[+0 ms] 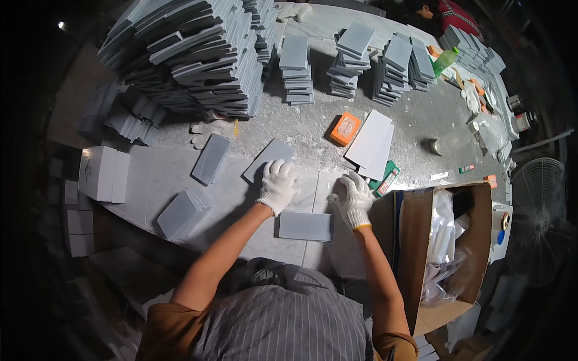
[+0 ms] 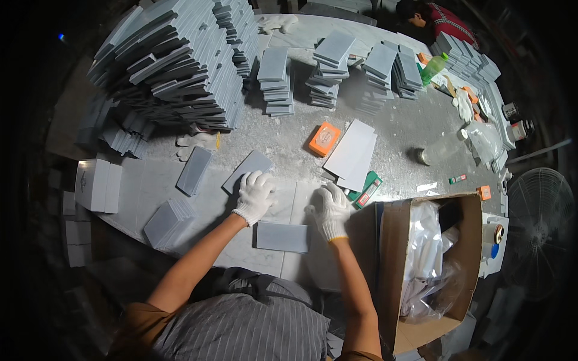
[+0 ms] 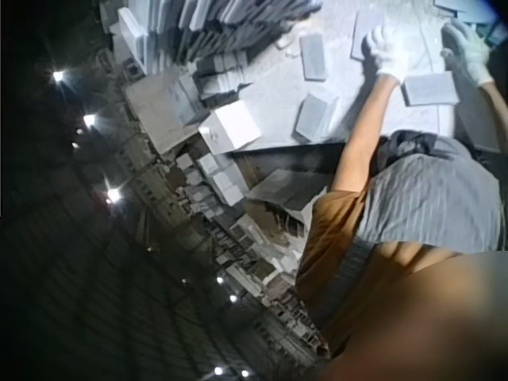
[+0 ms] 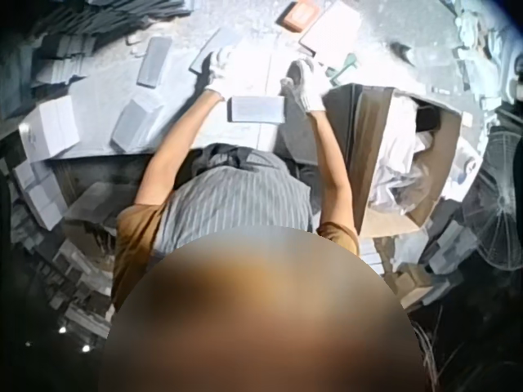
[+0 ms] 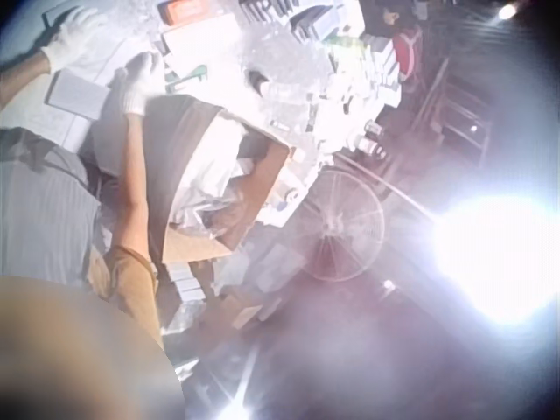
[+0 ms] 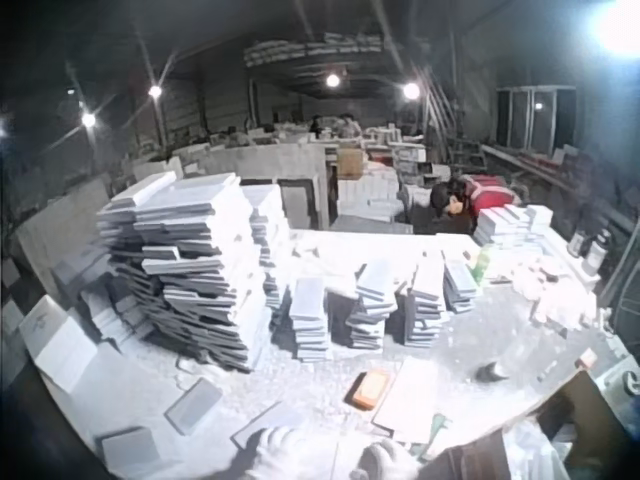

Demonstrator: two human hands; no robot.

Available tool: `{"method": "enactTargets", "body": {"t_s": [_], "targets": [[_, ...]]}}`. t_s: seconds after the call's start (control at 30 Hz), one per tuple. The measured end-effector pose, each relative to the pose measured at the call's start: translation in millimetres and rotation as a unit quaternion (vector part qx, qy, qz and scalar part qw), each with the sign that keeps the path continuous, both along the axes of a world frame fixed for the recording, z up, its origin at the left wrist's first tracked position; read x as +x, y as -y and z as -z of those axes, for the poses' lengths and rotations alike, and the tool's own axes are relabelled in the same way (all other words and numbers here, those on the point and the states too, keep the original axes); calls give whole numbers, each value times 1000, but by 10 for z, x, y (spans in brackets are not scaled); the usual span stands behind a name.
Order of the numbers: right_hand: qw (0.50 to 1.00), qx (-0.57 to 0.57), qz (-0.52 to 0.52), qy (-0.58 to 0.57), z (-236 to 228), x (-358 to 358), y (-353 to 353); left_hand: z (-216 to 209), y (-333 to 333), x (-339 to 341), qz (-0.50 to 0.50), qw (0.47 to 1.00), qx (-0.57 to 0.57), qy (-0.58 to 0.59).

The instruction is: The person repeatedly picks up small gray rectangular tiles from a table, wraps each one in a clear plastic sheet, and places the wrapped tile into a cardboard box. The process is repeated continuously with new tiles taken from a large stack.

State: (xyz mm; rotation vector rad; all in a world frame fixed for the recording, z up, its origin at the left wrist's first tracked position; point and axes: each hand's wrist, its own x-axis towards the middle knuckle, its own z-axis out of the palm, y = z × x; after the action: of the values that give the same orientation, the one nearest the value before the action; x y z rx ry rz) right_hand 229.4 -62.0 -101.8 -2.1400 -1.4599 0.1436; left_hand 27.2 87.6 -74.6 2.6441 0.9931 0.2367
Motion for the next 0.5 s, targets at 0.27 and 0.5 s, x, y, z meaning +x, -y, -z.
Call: {"method": "enactTargets", "body": {"t_s": [0.27,0.5], "targets": [[974,24,-48,-220,59,-86,154,-29,34,-166,71,993,25,92],[979,58,-197,-8,-465,-407,655,-226,613,-728,202,976,29,78]]}}
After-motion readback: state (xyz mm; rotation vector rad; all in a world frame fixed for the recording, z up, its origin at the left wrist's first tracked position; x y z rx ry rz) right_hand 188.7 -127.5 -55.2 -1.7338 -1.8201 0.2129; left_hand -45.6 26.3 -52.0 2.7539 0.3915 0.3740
